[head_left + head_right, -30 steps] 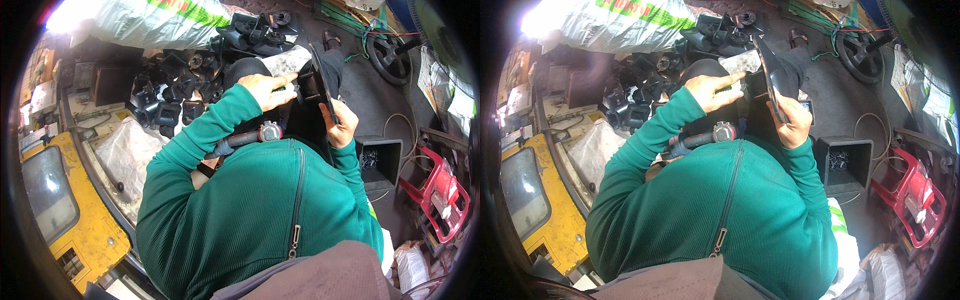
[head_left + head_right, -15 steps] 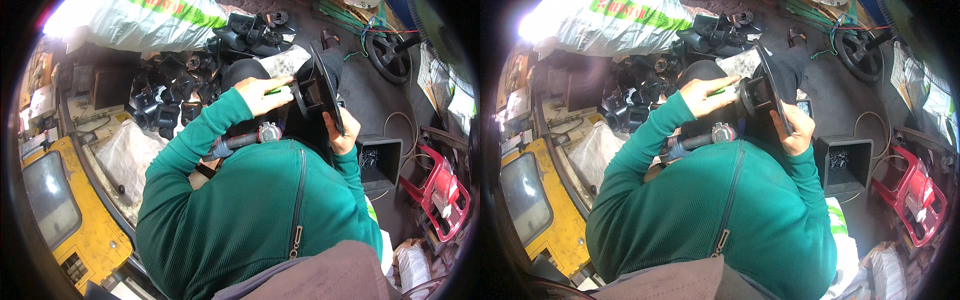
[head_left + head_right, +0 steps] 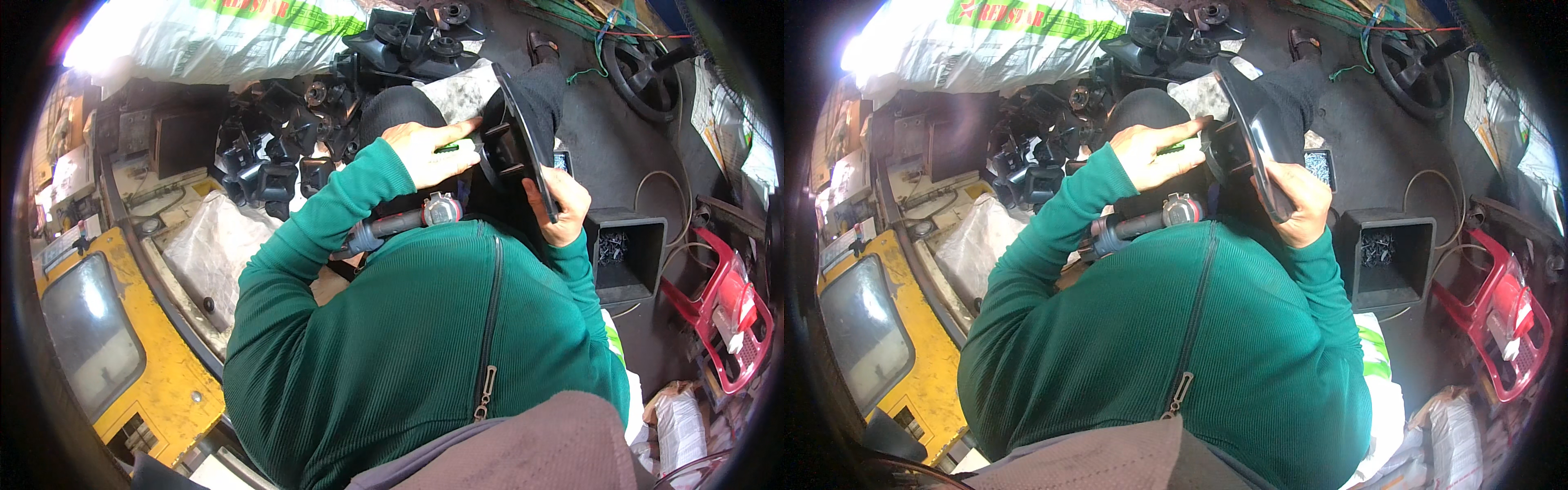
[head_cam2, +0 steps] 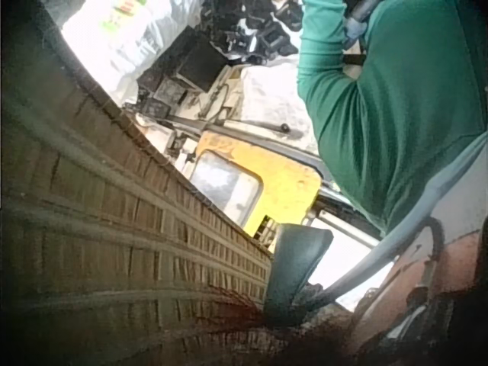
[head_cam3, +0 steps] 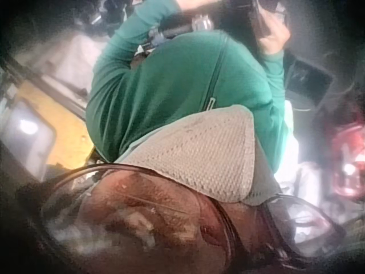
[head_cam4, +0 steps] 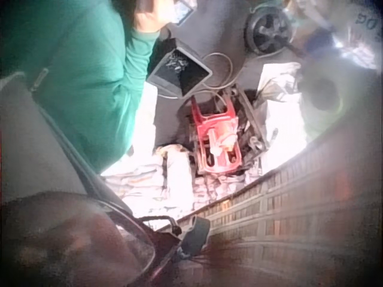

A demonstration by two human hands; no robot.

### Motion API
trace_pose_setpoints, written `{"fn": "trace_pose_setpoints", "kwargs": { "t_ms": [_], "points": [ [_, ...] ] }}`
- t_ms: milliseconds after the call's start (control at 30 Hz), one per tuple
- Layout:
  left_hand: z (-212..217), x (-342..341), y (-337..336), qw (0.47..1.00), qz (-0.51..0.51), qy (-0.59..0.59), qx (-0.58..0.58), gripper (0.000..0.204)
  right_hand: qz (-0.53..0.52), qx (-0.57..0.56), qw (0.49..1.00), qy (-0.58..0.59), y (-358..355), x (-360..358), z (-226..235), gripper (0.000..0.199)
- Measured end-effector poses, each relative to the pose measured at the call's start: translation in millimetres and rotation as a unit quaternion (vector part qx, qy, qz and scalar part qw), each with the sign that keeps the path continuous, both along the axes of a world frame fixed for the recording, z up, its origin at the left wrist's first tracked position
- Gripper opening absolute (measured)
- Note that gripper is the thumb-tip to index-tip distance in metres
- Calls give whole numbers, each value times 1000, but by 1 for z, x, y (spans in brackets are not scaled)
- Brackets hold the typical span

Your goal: The person uses a cordless drill to fasten screws into black plastic components, then wipes the parts with a green cloth. The person repeats this process on multiple similar parts, placing finished units aside.

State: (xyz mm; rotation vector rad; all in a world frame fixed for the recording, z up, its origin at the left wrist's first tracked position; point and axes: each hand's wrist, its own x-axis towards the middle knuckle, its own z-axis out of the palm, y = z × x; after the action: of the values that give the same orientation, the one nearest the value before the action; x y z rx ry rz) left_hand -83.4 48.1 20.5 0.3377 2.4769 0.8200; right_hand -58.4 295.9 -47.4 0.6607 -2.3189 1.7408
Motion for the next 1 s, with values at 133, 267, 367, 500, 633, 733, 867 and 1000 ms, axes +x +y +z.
{"fn": "trace_pose_setpoints", "kwargs": {
  "t_ms": [133, 267, 367, 500, 633, 733, 867, 1000],
  "points": [
    [-3, -4, 0, 999, -8, -20, -28, 50, 7, -22, 1000, 15, -2, -2, -3, 27],
    [-11, -7, -5, 999, -14, -39, 2, 50, 11, -16, 999, 27, -1, 0, -11, 31],
    [-17, -11, -8, 997, -13, -70, 29, 50, 8, -6, 1000, 26, -1, -1, -13, 38],
    [-36, -22, -16, 987, -39, -114, 109, 50, 4, -2, 999, 38, 2, 2, -12, 37],
    [-37, -31, -16, 984, -54, -140, 100, 50, 5, -6, 999, 34, 5, 1, -16, 34],
    [-37, -37, -14, 979, -63, -173, 84, 50, 8, -7, 999, 42, 9, 1, -20, 32],
    [-34, -48, -8, 942, -2, -319, 109, 48, 17, -14, 998, 51, 13, -1, -21, 29],
    [-42, -48, -8, 884, 69, -418, 198, 44, -2, -19, 1000, 2, 19, 3, -26, 23]
  ]
}}
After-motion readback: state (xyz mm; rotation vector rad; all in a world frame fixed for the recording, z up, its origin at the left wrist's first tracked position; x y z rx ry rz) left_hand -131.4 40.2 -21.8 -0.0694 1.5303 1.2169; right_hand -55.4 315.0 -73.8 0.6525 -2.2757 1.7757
